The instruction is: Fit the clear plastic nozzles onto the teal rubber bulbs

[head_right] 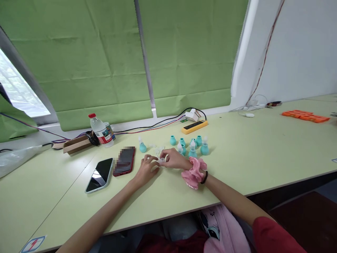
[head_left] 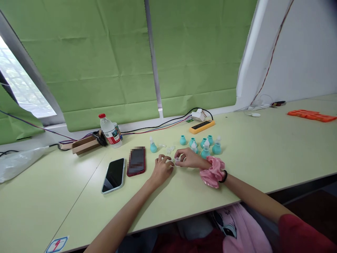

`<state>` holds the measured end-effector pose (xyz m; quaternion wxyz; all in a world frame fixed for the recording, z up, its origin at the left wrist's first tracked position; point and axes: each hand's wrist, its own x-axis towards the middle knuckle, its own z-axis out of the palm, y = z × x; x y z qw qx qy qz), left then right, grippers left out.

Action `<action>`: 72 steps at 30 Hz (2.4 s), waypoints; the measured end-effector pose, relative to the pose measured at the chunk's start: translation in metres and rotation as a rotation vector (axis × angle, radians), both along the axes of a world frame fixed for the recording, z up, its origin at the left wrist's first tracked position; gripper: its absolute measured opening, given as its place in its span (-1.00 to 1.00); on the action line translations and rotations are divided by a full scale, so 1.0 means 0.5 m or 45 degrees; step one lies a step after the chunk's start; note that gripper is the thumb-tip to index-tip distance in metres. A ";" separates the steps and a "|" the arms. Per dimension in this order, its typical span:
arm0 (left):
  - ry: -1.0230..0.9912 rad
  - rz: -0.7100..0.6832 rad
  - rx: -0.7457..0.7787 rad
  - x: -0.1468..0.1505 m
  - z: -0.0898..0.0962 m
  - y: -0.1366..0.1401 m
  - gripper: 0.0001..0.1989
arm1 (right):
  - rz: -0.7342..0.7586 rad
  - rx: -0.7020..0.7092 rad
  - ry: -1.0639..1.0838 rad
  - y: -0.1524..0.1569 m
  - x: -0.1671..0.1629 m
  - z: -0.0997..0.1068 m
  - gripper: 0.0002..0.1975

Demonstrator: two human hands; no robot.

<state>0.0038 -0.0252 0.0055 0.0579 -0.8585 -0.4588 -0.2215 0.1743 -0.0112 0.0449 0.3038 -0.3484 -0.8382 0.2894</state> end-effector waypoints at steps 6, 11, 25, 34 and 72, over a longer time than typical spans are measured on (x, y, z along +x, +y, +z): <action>0.058 0.020 0.020 -0.017 0.007 0.000 -0.82 | -0.081 -0.278 0.338 0.010 -0.017 -0.031 -0.81; 0.197 -0.039 0.140 -0.014 0.018 -0.005 -0.84 | -0.141 -0.331 0.386 0.016 -0.018 -0.044 -0.86; -0.640 -0.121 -0.228 -0.045 0.046 0.008 -0.85 | -0.038 -0.577 0.443 0.013 -0.035 -0.062 -0.79; -0.857 -0.174 -0.570 -0.040 0.028 0.013 -0.84 | -0.027 -0.523 0.530 0.013 -0.041 -0.079 -0.78; -0.694 -0.141 -0.451 -0.028 0.036 -0.008 -0.65 | -0.107 -0.847 0.876 0.006 -0.040 -0.053 -0.69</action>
